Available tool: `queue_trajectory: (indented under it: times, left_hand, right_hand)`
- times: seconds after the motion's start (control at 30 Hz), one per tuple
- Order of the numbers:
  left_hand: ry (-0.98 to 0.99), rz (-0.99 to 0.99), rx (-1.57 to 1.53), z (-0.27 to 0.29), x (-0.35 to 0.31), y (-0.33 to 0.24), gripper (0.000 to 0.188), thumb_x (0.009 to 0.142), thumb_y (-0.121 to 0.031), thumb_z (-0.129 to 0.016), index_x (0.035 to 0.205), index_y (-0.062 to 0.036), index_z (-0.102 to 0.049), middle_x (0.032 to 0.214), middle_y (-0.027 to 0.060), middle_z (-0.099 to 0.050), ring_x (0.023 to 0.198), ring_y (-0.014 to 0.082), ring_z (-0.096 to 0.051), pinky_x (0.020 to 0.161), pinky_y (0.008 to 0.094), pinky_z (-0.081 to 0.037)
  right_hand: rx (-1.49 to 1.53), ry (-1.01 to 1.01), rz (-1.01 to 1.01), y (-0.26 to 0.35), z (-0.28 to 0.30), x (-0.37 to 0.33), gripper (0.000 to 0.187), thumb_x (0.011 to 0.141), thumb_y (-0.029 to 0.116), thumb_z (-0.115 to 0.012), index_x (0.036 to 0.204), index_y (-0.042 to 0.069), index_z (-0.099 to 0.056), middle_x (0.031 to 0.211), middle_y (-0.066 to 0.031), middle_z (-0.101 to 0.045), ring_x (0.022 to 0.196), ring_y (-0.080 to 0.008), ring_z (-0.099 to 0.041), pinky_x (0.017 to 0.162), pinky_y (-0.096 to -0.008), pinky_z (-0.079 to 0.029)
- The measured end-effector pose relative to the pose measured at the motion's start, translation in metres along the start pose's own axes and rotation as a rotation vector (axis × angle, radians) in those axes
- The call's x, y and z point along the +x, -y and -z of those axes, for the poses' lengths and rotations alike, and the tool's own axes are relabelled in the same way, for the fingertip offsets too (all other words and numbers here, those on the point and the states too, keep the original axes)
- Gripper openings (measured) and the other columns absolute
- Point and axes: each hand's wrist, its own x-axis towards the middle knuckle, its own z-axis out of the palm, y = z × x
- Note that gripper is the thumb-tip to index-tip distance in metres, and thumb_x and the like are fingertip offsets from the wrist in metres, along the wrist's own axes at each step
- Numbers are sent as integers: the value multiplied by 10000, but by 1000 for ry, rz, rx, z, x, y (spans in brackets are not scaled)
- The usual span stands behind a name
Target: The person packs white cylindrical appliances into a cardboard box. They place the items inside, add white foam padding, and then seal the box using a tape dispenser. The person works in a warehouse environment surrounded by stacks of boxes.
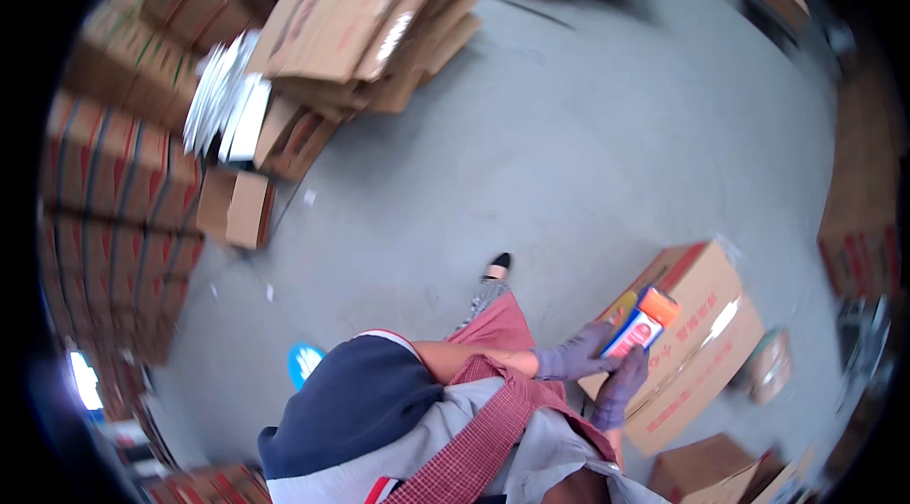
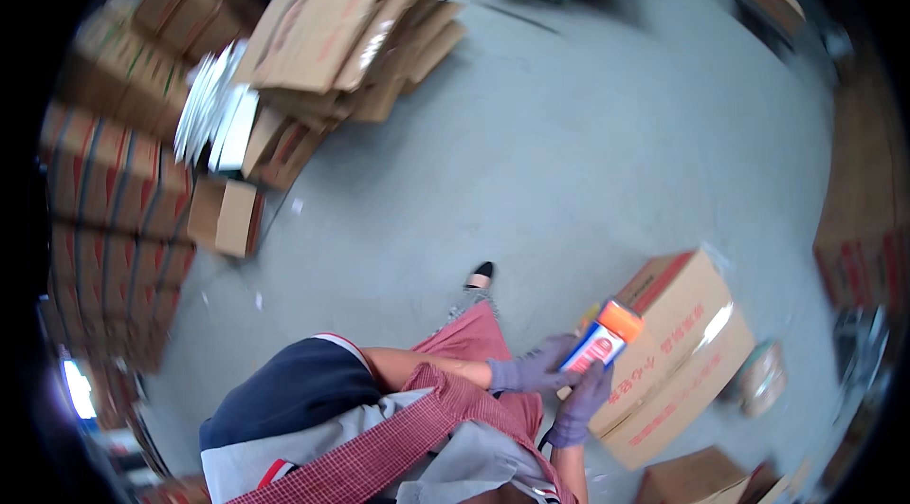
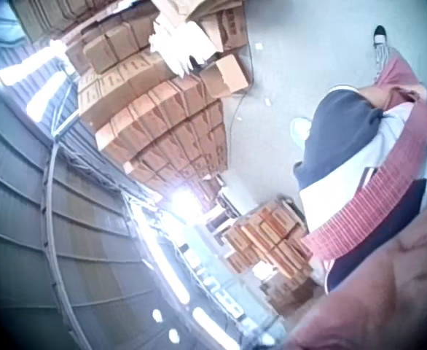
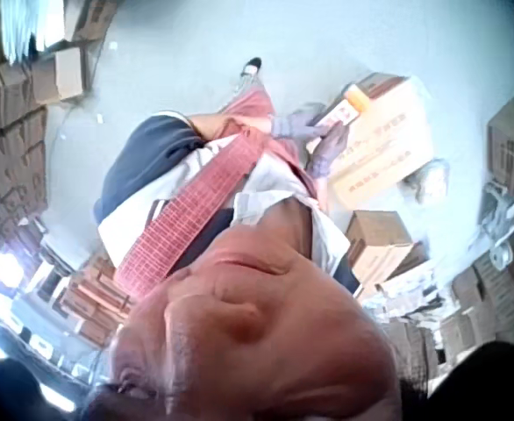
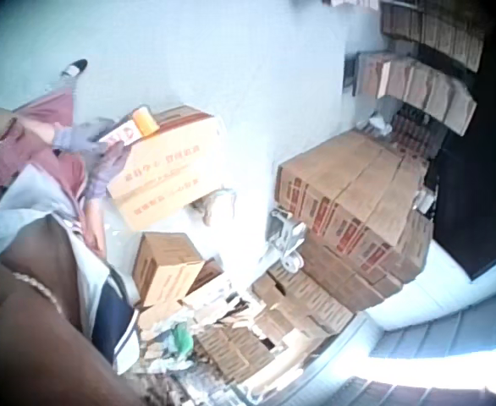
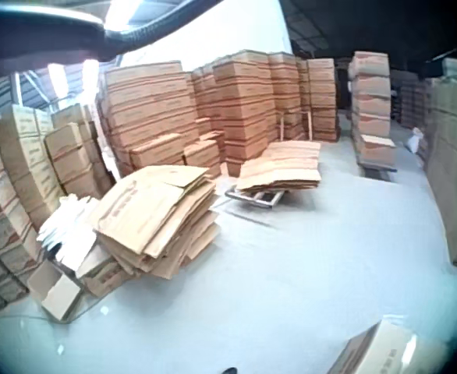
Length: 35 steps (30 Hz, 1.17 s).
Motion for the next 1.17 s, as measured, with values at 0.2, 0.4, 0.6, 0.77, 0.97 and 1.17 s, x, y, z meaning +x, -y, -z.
queue_trajectory:
  times: [0.2,0.4,0.6,0.77,0.97,1.17]
  left_hand:
    - [-342,-159,-622,141,-130,-21,799,818,-440,-641,1386,-12,-276,1329,113,-420,1237,221,-405,1028,366,-334]
    - [-882,-91,-281,377,-264,12,717,831,-369,-644,1342,18,-323,1232,121,-501,1125,199,-490,999,343,-356]
    - [-1236,237,-166,568,-376,92,434,827,-307,-652,1102,17,-560,1009,93,-617,915,164,-568,856,310,-443]
    - [-1487,285,-556,692,-441,180,545,786,-391,-675,1115,28,-563,942,128,-644,870,200,-592,776,335,-461]
    - [-1601,496,-435,852,-537,197,659,767,-436,-660,1215,20,-503,1065,181,-611,955,288,-596,820,365,-460]
    - [-1166,862,190,1153,-571,194,735,757,-450,-660,1289,10,-447,1256,197,-511,1185,281,-486,972,345,-386]
  right_hand:
    - [-388,584,611,65,-151,-1,415,908,286,-468,1163,-37,-518,949,-170,-595,891,-284,-580,813,-353,-451]
    - [-559,518,406,7,-358,71,367,908,279,-501,1107,-20,-578,1037,-177,-595,968,-290,-571,849,-368,-451]
    - [-945,624,365,12,-446,93,422,887,337,-530,1107,-19,-584,1095,-200,-587,1013,-325,-567,863,-381,-455]
    - [-1105,783,197,26,-586,171,454,871,376,-540,1110,-6,-589,1109,-194,-593,1040,-332,-564,888,-391,-444]
    - [-911,1063,670,168,-900,77,349,861,244,-578,1121,12,-561,1110,-178,-587,1044,-311,-563,879,-365,-448]
    - [-618,682,636,234,-997,-66,328,844,95,-537,1157,-5,-538,1091,-161,-593,1020,-274,-577,899,-338,-436]
